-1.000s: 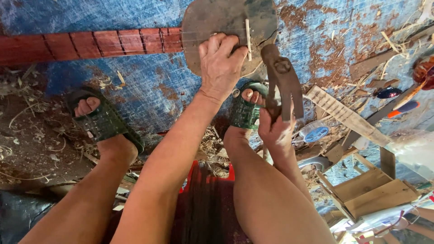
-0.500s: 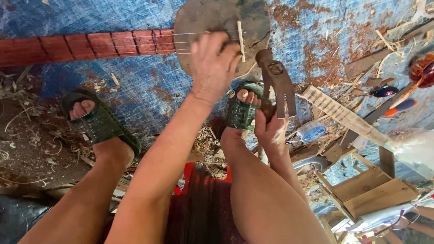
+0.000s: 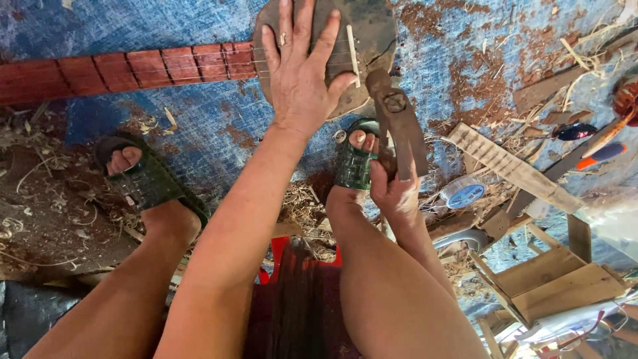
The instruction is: Adjusting and shaping the bridge of a wooden stringed instrument using a hammer and hand tools.
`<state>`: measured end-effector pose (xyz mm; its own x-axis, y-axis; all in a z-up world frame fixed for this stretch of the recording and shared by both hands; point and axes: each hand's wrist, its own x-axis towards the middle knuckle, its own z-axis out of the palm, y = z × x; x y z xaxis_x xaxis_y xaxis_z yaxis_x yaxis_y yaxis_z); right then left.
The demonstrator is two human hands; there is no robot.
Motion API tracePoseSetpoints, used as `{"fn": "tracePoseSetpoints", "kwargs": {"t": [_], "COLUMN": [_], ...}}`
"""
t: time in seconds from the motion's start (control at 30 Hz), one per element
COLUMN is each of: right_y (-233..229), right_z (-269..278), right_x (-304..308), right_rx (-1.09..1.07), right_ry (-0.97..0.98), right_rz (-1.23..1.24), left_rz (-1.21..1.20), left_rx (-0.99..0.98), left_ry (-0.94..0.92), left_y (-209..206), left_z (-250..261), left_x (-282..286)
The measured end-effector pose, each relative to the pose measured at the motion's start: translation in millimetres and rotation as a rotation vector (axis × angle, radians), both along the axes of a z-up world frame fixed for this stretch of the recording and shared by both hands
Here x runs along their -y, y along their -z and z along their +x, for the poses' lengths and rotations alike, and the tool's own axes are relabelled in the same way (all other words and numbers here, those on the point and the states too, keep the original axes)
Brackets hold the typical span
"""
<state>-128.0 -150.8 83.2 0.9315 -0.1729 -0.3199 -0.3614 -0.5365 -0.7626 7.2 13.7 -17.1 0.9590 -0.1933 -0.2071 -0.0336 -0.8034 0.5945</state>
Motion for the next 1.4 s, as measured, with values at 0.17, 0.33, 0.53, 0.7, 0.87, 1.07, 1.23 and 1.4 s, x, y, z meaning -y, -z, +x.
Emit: {"fn": "tracePoseSetpoints", "kwargs": {"t": [0.17,0.33,0.53,0.7,0.87,1.07,1.23,1.4], "right_y": [18.0,10.4,-16.2,-2.1,13.9,4.0,4.8,16.0], "right_z": [13.3,15.2,54.8,14.0,10.1,-1.3,40.4,16.7], "right_x": [0.0,1.4,-23.3,-2.6,-0.3,6.2,-10.5,4.5], "right_rx": [0.091,0.034,0.17,0.064,-0.014,-0.014,0.407,-0.054], "right_ry": [-0.152,-0.16,-0.234,-0.081,-0.086,-0.036,-0.289,-0.101], "right_rz": [-0.173,-0.128,-0.028,-0.085,-0.104,-0.029,-0.033,-0.185], "left_rz": [0.064,0.055,0.04,0.047,0.034,0.1,0.176,0.178], "left_rx": [-0.051,-0.058,-0.049,-0.027,-0.021,-0.061,-0.133,-0.069], "left_ry": [0.023,0.0,0.0,0.003,0.005,0.067,0.155,0.152], "left_y": [-7.7,-6.3,-13.1,-11.0,-13.4,-20.8,-22.3,-16.7], "left_z": [4.4,5.1,6.2,5.1,5.6,10.9,11.6,11.5], "left_x": [0.3,2.1,2.5,2.5,1.8,-0.8,-0.1,0.4]}}
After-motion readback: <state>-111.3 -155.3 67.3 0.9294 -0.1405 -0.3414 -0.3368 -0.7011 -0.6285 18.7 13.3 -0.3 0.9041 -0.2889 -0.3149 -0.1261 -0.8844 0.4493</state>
